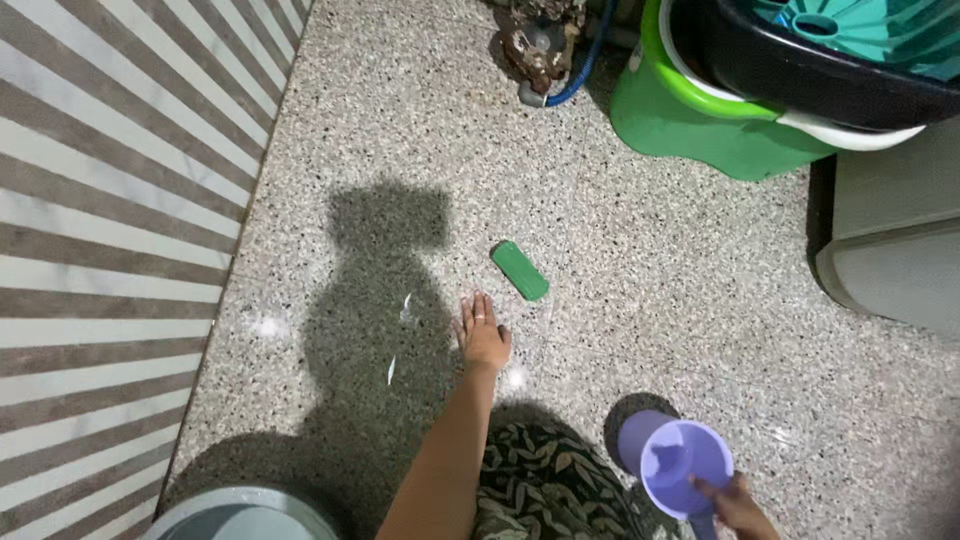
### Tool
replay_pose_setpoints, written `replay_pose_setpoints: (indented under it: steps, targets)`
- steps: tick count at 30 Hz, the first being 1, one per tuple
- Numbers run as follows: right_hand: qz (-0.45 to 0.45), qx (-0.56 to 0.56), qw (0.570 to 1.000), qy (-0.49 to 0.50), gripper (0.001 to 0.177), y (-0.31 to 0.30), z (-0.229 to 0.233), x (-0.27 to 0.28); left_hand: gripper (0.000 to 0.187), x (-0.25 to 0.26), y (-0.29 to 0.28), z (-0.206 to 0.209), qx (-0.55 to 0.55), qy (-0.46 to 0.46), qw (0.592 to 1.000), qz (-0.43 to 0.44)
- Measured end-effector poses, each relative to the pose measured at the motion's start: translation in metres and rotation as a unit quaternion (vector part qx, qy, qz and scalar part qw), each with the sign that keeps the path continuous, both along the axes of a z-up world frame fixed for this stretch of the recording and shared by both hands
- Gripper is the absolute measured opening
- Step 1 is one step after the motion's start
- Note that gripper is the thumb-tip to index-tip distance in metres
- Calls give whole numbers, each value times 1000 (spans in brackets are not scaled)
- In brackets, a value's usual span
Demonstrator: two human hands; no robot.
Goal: The person scrubs the speckled floor with a green sponge, focusing on the area around a blue drain cover and the wall base. They repeatedly scoop water from a metal basin using a purple plastic scoop and pour it onto the floor to rinse the surface.
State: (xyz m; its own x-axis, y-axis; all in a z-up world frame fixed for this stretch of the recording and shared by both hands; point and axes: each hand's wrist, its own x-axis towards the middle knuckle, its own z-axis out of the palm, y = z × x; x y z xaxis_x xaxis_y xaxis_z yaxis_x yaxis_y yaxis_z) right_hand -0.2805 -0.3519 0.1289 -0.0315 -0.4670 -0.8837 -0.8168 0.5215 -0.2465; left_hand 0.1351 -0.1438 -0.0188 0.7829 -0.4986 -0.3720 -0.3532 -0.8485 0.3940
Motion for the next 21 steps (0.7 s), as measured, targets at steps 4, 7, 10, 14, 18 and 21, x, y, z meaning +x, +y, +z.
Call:
replay_pose_setpoints:
  steps: [4,7,10,14,18,21]
  targets:
    - [-107,43,992,-46,62,35,-1,-3,82,-7,-10,5,-32,20,999,-5]
    - [-119,114,984,-68,52,44,-10,10,82,-7,-25,18,-60,-7,997,-42]
    - [-91,105,982,-126,41,19,-24,36,85,6,-36,29,-72,-44,994,-67]
    - [-72,188,961,-187,29,-62,-37,104,105,27,-27,49,23,-38,999,-26]
    - [-24,189,962,-196,23,-144,-48,240,106,38,2,55,106,98,989,36]
    - [69,132,964,-218,24,-189,-70,380,109,43,14,44,139,98,985,-11]
